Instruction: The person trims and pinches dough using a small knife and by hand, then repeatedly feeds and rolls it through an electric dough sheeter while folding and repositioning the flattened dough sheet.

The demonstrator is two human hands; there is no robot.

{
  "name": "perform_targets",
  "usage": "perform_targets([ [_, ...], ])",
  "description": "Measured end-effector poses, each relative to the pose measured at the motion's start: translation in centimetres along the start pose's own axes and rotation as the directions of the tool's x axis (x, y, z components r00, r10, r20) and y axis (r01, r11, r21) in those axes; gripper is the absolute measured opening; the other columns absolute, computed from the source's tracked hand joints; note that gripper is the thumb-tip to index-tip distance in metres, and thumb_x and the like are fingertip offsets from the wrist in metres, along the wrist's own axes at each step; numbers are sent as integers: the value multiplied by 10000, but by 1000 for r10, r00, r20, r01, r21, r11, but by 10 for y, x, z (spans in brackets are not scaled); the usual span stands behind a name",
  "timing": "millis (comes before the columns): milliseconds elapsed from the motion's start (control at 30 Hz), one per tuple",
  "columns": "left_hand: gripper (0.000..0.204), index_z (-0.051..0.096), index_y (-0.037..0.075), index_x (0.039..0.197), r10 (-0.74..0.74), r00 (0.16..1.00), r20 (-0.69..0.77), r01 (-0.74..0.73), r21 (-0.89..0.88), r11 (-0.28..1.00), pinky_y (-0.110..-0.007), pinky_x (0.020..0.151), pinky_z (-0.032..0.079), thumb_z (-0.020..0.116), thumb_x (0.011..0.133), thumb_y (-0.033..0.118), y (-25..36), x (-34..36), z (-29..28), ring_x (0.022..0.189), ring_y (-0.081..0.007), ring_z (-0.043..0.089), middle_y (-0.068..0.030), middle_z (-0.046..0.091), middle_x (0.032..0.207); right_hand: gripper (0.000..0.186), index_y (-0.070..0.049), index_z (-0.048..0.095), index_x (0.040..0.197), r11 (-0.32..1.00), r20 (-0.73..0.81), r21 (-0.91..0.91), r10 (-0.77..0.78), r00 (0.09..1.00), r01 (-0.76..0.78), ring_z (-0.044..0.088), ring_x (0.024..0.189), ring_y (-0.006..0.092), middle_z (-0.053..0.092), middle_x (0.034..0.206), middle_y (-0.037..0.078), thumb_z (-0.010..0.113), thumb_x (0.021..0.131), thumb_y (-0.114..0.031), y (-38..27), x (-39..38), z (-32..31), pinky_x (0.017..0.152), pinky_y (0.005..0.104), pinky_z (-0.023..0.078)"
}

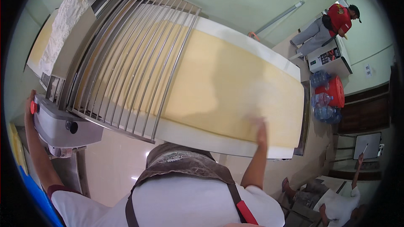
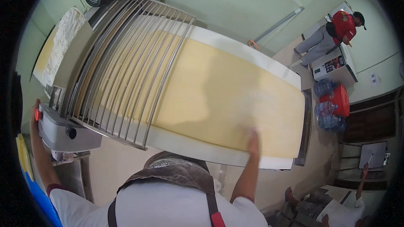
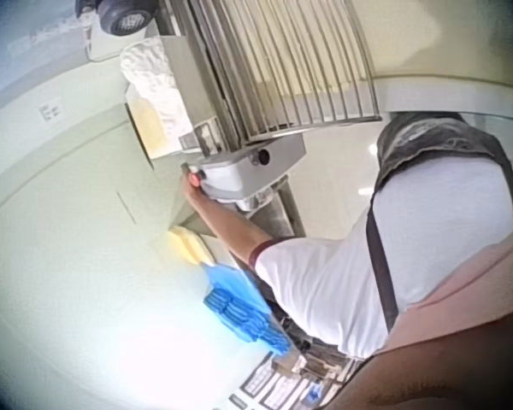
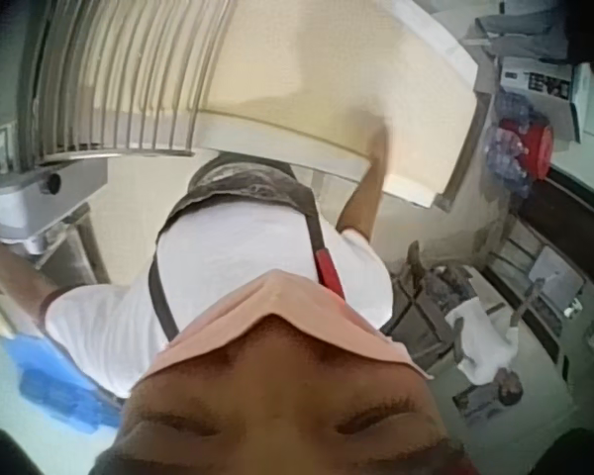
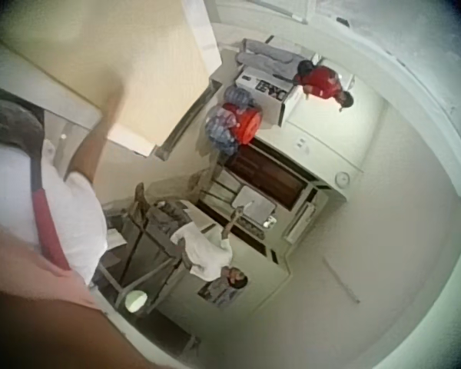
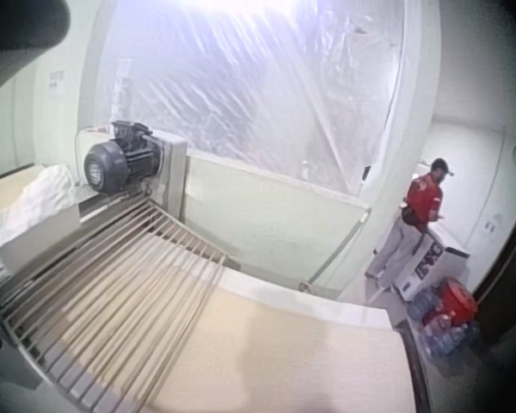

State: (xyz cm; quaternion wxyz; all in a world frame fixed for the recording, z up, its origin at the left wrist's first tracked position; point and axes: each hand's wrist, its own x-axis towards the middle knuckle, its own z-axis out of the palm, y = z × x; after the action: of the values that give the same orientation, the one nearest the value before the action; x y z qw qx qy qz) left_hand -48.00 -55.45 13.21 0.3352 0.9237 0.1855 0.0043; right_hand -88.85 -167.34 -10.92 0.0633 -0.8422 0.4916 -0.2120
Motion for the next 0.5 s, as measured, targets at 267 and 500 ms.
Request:
perform_targets([
  [267,611,592,-20,1103,59,997,-42,-61,-60,996,-346,927,400,440,940,548,-45,11,-6,990,-234,545,-172,614,1089,847,34,275,1454,968,154,-237,118,981,-79,155,1446,368,209,1543,233,326,937,-634,-135,105,-9,1091,638,176],
  [500,569,623,25,1011,38,998,42,-30,-166,986,-346,791,447,451,942,562,-59,23,-5,839,-192,579,-106,611,897,766,74,210,1464,635,418,169,-739,529,754,156,1451,349,207,1544,236,407,959,-468,-388,-119,-13,1162,527,115],
])
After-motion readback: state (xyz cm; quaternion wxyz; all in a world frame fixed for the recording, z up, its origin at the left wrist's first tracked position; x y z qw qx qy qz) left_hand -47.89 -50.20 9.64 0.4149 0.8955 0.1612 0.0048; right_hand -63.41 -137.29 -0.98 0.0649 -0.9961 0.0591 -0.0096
